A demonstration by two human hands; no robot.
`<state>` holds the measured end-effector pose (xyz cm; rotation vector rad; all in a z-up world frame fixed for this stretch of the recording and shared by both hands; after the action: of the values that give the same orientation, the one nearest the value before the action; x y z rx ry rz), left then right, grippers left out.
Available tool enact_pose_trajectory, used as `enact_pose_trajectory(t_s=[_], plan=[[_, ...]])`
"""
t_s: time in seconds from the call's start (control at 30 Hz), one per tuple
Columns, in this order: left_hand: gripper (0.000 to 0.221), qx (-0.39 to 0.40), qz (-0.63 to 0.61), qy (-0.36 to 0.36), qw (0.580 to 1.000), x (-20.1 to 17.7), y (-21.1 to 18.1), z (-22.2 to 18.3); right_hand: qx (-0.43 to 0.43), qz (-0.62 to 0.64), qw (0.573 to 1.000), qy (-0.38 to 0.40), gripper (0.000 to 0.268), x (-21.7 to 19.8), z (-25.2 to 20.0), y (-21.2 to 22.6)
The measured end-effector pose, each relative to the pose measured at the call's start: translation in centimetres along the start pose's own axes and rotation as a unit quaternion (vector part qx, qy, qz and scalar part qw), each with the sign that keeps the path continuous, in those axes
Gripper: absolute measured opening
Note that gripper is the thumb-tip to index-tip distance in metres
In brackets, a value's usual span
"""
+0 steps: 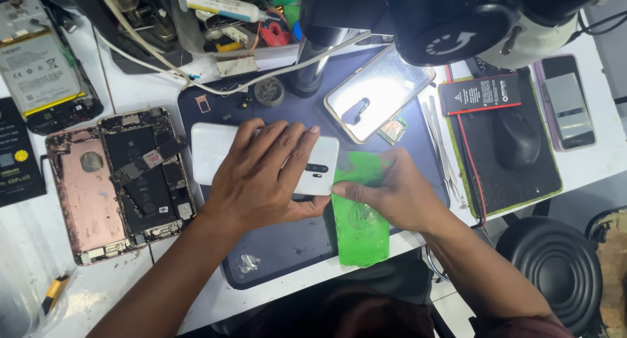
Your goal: Disassembling and cleaning a mobile phone for repair
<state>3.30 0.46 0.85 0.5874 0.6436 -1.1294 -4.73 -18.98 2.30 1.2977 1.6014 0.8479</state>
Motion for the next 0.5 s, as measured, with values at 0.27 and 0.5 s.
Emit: enact_pose_trajectory(t_s=[0.27,0.5], plan=[[0.072,0.001,-0.015,0.005,1.000,-0.07,-0.14,-0.15,-0.027,0.005,1.000,-0.004,0.020,0.09,0.09,-0.47],[0.073,-0.006,-0.016,0.006,1.000,0.13,-0.03,-0.18,-0.058,0.004,0.997,-0.049,0.021,0.24,0.38,-0.73]])
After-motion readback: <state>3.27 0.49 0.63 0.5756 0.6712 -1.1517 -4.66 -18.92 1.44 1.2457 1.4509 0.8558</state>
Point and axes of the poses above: each hand's wrist, its own z-axis towards the middle knuckle, its own x-axis out of the palm, y = z × x, the point moved 2 cm from there along z, towards the middle knuckle, and after that the axes turned 4 degrees about x, right-handed, at the moved point
